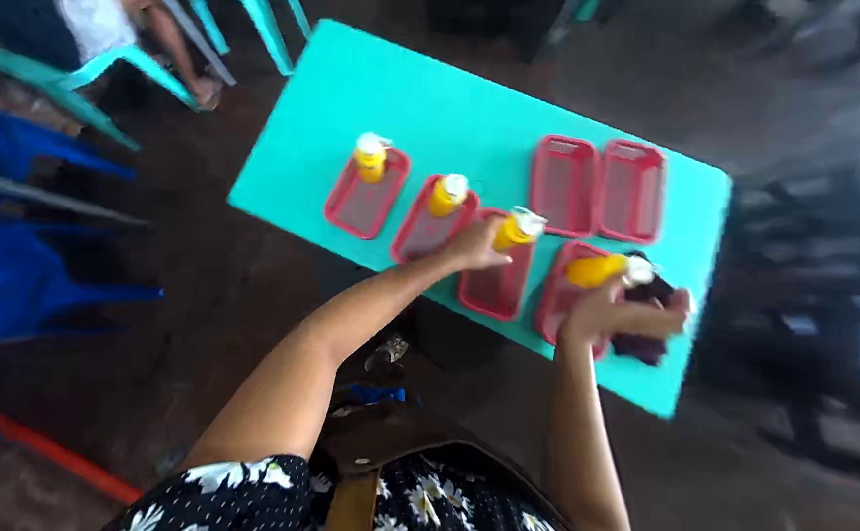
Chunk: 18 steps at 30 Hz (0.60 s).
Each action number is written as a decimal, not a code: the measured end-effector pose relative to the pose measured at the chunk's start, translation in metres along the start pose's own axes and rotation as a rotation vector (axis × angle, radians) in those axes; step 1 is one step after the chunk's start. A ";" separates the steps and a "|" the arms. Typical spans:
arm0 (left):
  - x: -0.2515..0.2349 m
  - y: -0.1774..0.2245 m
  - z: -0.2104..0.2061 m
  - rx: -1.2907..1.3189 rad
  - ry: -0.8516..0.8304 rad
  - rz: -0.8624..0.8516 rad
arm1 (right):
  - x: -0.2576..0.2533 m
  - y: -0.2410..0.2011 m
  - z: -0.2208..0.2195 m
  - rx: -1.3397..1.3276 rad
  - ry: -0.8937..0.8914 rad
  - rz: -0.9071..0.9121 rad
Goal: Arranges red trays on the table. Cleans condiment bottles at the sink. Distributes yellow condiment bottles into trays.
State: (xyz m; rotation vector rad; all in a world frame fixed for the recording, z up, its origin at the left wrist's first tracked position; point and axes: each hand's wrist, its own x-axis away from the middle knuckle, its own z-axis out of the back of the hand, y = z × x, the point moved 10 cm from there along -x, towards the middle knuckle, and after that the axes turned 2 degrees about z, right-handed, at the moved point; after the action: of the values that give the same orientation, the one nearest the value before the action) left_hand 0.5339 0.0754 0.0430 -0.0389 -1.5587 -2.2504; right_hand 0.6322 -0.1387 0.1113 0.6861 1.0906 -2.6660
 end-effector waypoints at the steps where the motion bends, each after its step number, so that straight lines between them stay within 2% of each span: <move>1: 0.024 0.005 0.009 -0.046 -0.093 -0.029 | 0.028 -0.033 0.002 -0.106 0.032 0.082; 3: 0.085 0.000 0.037 -0.053 -0.192 -0.043 | 0.097 -0.092 -0.014 -0.294 -0.117 0.255; 5: 0.154 -0.035 0.074 0.037 -0.108 0.031 | 0.182 -0.147 -0.040 -0.403 -0.339 0.519; 8: 0.282 -0.137 0.119 0.186 0.166 0.267 | 0.315 -0.228 -0.061 -0.565 -0.673 0.923; 10: 0.388 -0.216 0.125 0.308 0.311 0.464 | 0.395 -0.265 -0.083 -0.579 -0.975 1.066; 12: 0.499 -0.292 0.116 0.415 0.350 0.604 | 0.467 -0.287 -0.122 -0.407 -1.425 1.038; 14: 0.617 -0.365 0.115 0.451 0.435 0.787 | 0.525 -0.286 -0.166 -0.117 -1.789 0.720; 15: 0.678 -0.390 0.111 0.420 0.475 0.949 | 0.543 -0.273 -0.179 0.031 -1.851 0.554; 16: 0.739 -0.407 0.101 0.351 0.478 1.140 | 0.560 -0.258 -0.184 0.202 -1.874 0.512; 17: 0.793 -0.420 0.087 0.280 0.459 1.309 | 0.577 -0.246 -0.182 0.403 -1.891 0.635; 18: 0.838 -0.428 0.068 0.261 0.448 1.437 | 0.596 -0.231 -0.181 0.624 -1.896 0.873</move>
State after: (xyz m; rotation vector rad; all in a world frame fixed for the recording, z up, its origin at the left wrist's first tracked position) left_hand -0.3948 0.0069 -0.1076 -0.4014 -0.9669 -0.8374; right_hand 0.0961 0.1576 -0.1457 -1.0068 -0.4876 -1.5271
